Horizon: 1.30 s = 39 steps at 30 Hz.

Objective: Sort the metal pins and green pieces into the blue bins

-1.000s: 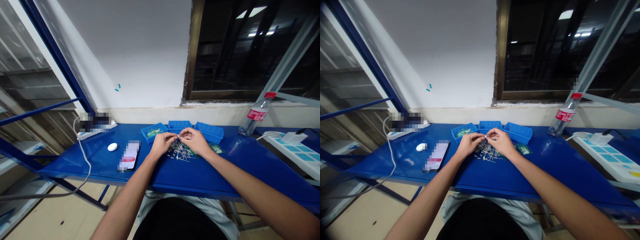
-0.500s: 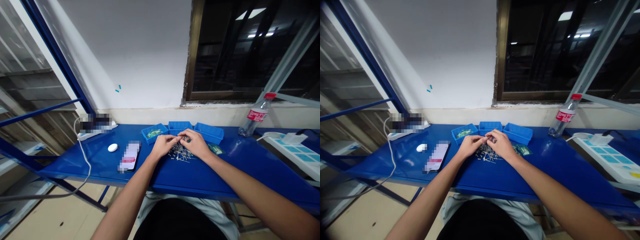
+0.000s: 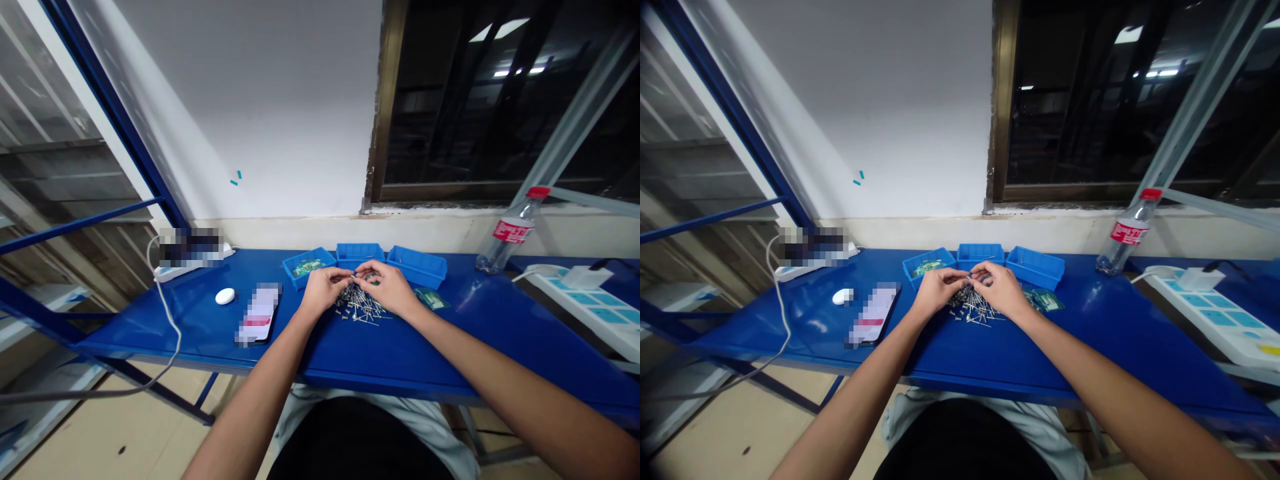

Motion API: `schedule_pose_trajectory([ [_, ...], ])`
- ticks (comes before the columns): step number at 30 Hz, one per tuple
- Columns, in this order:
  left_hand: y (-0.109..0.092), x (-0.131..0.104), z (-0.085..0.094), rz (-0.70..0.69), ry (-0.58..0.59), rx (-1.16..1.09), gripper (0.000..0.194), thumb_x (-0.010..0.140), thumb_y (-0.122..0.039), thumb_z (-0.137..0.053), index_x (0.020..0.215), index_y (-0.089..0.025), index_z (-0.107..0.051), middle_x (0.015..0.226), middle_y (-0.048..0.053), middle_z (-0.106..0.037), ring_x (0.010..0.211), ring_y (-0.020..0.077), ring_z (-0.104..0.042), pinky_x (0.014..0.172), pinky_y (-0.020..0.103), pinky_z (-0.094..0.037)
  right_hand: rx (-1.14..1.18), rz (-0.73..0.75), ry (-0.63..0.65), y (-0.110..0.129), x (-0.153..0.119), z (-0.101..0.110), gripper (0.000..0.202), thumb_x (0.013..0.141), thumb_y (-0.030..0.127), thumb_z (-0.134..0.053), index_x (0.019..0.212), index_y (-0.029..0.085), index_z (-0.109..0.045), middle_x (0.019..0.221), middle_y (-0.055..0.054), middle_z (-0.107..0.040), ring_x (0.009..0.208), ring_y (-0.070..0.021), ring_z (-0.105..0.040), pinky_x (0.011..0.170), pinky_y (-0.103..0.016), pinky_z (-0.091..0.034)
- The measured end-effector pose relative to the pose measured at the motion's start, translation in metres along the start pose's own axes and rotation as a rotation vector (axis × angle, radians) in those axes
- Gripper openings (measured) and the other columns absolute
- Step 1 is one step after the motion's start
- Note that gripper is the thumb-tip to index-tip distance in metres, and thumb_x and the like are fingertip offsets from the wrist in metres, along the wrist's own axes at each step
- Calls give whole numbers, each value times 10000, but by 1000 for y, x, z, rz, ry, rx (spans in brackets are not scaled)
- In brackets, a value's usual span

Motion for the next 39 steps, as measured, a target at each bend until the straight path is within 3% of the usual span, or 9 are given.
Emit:
schedule_pose_trajectory([
  [8, 2, 1, -4, -15, 2, -222, 308, 825, -184, -752, 1107, -167, -630, 978, 77, -799, 889, 198, -763, 855, 338, -596, -49, 60, 10, 3, 0, 2, 268, 834, 209, -664, 1102, 206, -658, 952, -52, -720, 833, -184, -692, 728, -318, -578],
  [14, -3, 0, -4, -42, 11, -211, 325, 864, -202, -714, 1144, -184, -552, 1021, 83, -785, 902, 185, -747, 853, 322, -578, -183, 205, -13, 11, 1, 7, 310, 850, 177, -619, 1158, 212, -636, 951, -44, -683, 827, -189, -651, 772, -334, -554],
  [18, -5, 0, -1, -52, -34, -146, 298, 917, -249, -660, 1194, -191, -568, 1044, 80, -772, 940, 188, -736, 844, 315, -570, -341, 281, -100, 9, 8, 27, 248, 893, 171, -561, 1119, 214, -653, 970, -60, -659, 840, -207, -639, 802, -353, -538],
  [25, -6, -1, 5, -26, -128, -60, 236, 932, -227, -605, 1167, -204, -610, 980, 50, -773, 949, 204, -736, 798, 312, -562, -618, 219, -303, -24, 21, 72, 179, 913, 215, -564, 1059, 209, -666, 1010, -97, -672, 966, -271, -628, 902, -407, -506],
  [31, -8, -2, 7, 14, -152, 22, 234, 924, -229, -605, 1156, -212, -630, 959, 35, -776, 884, 202, -736, 737, 299, -554, -721, 221, -207, -43, 28, 71, 176, 956, 272, -548, 1056, 214, -679, 1024, -107, -709, 1026, -299, -603, 922, -434, -482],
  [39, -8, -2, 7, 8, -141, 73, 239, 929, -270, -608, 1161, -217, -640, 933, 22, -775, 828, 198, -725, 728, 299, -539, -772, 227, -117, -46, 34, 59, 191, 970, 278, -534, 1059, 206, -687, 1050, -116, -711, 1049, -307, -592, 927, -438, -474],
])
Point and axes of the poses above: each hand's wrist, its own x-axis towards the middle knuckle, its own z-axis out of the back of the hand, y = z × x, the point moved 2 cm from there along x, towards the middle knuckle
